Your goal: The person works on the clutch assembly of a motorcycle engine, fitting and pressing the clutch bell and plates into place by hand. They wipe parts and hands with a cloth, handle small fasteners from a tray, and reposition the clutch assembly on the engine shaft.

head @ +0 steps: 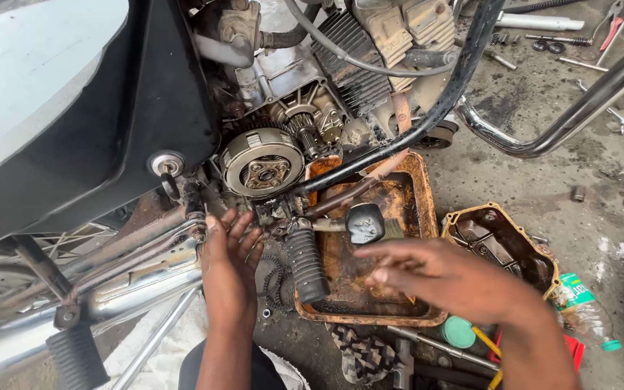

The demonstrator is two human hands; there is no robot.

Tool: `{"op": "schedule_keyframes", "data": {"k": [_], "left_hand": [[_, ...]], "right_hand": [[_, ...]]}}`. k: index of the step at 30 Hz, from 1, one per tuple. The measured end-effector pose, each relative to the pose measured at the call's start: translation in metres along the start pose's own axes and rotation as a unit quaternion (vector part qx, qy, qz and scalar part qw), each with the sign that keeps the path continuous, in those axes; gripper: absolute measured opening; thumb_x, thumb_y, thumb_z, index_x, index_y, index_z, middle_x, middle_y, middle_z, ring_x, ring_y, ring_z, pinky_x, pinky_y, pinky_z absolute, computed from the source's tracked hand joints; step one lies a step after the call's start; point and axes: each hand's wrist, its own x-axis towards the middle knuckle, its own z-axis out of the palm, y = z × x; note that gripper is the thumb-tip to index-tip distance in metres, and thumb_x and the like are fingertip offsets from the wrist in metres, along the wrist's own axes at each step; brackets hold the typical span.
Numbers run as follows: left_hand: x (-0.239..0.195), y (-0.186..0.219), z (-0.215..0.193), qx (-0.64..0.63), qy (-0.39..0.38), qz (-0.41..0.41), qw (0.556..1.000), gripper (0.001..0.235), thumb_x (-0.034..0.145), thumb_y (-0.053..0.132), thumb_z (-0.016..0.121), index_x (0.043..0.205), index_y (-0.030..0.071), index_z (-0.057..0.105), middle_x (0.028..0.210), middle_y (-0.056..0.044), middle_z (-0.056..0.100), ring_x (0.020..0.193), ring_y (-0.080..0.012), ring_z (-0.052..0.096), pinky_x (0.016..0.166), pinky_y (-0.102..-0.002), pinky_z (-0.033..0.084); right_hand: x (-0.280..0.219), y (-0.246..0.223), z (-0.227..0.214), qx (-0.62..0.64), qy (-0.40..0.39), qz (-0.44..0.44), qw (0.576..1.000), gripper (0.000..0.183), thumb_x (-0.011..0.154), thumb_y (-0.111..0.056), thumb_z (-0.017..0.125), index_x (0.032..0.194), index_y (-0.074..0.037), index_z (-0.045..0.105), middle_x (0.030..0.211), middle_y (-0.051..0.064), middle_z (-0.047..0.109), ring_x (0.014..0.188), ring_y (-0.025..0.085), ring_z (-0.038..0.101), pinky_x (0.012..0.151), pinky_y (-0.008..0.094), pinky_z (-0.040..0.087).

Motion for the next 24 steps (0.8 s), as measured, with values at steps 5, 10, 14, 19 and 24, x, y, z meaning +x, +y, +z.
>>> {"op": "schedule_keyframes", "data": {"k": [5,10,14,19,24], "left_hand": [[-0.007,0.008,0.009,-0.071,-0.049,-0.005,0.996,0.069,0.100,0.062,0.042,0.136,0.005,0.056,0.121,-0.010,0.066,0.096,-0.0149,0.060,0.089,-0.031,0.049],[-0.007,0.026,0.014,0.033,-0.060,-0.035,0.997,0.061,0.098,0.054,0.049,0.135,0.007,0.060,0.111,-0.009,0.074,0.087,-0.0144,0.063,0.081,-0.030,0.051],[-0.002,0.036,0.019,0.334,-0.120,-0.071,0.932,0.052,0.097,0.050,0.053,0.127,0.011,0.067,0.109,-0.003,0.080,0.084,-0.0134,0.067,0.077,-0.030,0.053],[0.014,0.002,-0.002,0.572,-0.087,-0.070,0.812,0.049,0.096,0.047,0.058,0.124,0.008,0.068,0.107,-0.007,0.082,0.089,-0.0182,0.074,0.082,-0.033,0.057],[0.027,-0.041,-0.009,0.705,-0.098,0.086,0.697,0.044,0.101,0.040,0.059,0.133,0.009,0.064,0.109,-0.018,0.075,0.099,-0.0288,0.071,0.092,-0.040,0.054]], "right_hand": [[0.022,-0.027,-0.059,-0.032,0.158,0.031,0.986,0.044,0.095,-0.039,0.055,0.134,-0.025,0.069,0.090,0.003,0.076,0.080,0.017,0.069,0.075,0.037,0.062],[0.115,-0.009,-0.091,-0.218,0.224,-0.064,0.948,0.036,0.104,-0.038,0.056,0.126,-0.017,0.073,0.087,0.006,0.074,0.082,0.017,0.067,0.079,0.036,0.057],[0.185,0.037,-0.093,-0.349,0.136,-0.266,0.888,0.033,0.101,-0.030,0.060,0.118,-0.006,0.075,0.105,0.013,0.075,0.080,0.025,0.075,0.082,0.041,0.062],[0.196,0.037,-0.063,-0.326,0.177,-0.300,0.879,0.044,0.098,-0.038,0.065,0.124,-0.003,0.071,0.097,0.018,0.078,0.076,0.027,0.074,0.080,0.045,0.061],[0.187,0.065,-0.052,-0.324,0.144,-0.243,0.903,0.042,0.102,-0.039,0.056,0.138,-0.020,0.066,0.108,0.017,0.075,0.080,0.028,0.074,0.091,0.045,0.058]]}}
